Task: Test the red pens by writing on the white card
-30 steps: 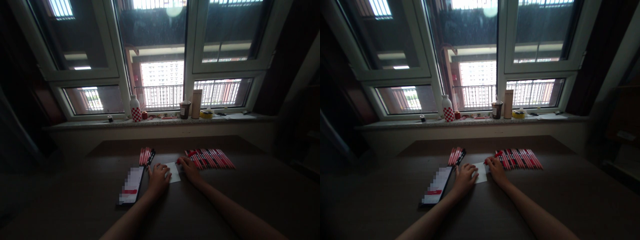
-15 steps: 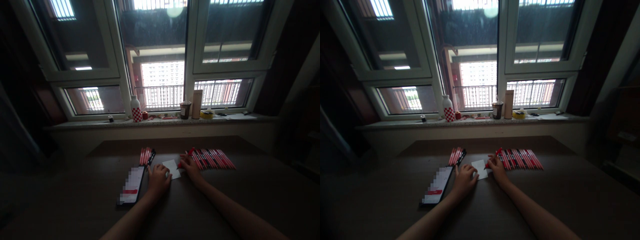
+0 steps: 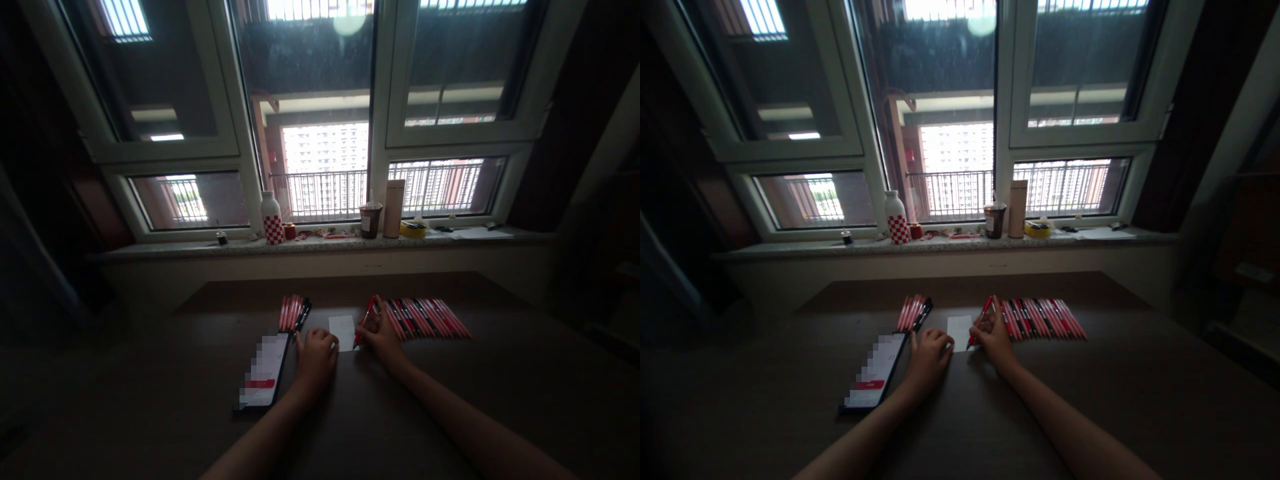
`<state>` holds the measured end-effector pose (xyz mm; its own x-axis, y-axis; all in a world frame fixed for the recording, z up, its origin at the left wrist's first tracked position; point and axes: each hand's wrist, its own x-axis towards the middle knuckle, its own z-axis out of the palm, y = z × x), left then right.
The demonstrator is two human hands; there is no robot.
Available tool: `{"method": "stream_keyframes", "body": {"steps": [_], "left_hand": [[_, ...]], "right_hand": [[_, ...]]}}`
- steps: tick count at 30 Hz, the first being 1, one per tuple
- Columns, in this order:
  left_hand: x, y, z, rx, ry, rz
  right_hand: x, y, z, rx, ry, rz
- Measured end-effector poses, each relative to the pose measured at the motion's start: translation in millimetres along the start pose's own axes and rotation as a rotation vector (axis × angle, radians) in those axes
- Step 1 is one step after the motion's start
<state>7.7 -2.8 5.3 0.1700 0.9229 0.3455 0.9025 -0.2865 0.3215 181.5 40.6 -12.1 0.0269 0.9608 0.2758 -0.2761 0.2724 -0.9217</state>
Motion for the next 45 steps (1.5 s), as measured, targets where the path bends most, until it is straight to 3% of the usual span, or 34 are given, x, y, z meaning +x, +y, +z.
{"method": "stream_keyframes", "body": {"steps": [14,27,45], "left_hand": [[0.1,-1.1,2.1,-0.027,0.041,-0.013],[-0.6,-5.0,9.0,0.083,-0.029,0.005],[1.8,-7.1,10.6,0.100,-0.093,0.020]], "right_hand": [[-0.3,2.1,-1.8,0.009,-0.011,-0.020],[-1.3,1.1,-0.2,0.073,-0.019,-0.010],[-1.0,-2.6,0.2,-0.010,-0.007,-0.002]]}}
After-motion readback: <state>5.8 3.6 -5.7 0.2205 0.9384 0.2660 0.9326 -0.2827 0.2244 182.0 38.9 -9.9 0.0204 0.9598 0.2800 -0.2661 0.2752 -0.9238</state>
